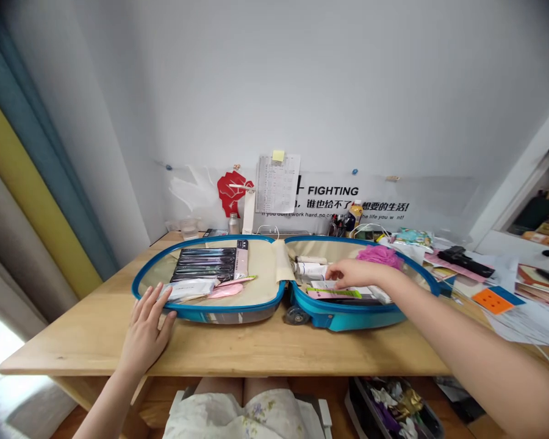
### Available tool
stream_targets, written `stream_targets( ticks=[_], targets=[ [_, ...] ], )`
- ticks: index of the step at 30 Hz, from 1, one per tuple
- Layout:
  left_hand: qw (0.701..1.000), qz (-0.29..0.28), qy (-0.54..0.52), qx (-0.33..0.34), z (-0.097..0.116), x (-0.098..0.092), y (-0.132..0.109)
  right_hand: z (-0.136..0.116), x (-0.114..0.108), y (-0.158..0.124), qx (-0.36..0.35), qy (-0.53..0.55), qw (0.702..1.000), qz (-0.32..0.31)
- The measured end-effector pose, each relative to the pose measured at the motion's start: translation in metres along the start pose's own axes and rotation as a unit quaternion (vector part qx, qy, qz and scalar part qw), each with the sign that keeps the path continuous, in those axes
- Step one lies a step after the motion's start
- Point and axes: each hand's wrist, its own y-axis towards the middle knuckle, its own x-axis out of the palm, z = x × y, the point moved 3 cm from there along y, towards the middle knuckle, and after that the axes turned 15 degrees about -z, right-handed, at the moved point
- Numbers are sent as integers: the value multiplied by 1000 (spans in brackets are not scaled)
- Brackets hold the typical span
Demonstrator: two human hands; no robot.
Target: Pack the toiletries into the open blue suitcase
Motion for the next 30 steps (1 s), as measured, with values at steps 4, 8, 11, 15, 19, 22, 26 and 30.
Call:
stream_targets(
  ticks=[4, 8, 11, 15, 19, 22, 26, 30],
  targets=[
    [1000, -5, -3, -3, 1, 0, 0, 13, 20, -2, 37, -18, 999, 1],
    [1000, -6, -2, -3, 1, 1, 0, 12, 27, -1, 66, -41, 997, 4],
    [1000, -10, 0, -5, -1, 2, 0, 11, 28, 0, 59, -45, 997, -1],
    [1000, -12, 2, -4, -1, 1, 0, 15, 30, 2, 49, -37, 998, 5],
    [1000, -7, -2, 0, 0, 0, 0, 20, 33, 3, 45, -13, 999, 10],
    [1000, -5, -4, 1, 0, 0, 0, 23, 35, 2, 46, 9, 999, 7],
    [1000, -9, -2, -1, 0, 0, 0, 26, 35, 1, 45, 38, 998, 0],
    [1000, -9, 0, -2, -1, 0, 0, 26, 37, 2, 50, 32, 998, -11]
  ],
)
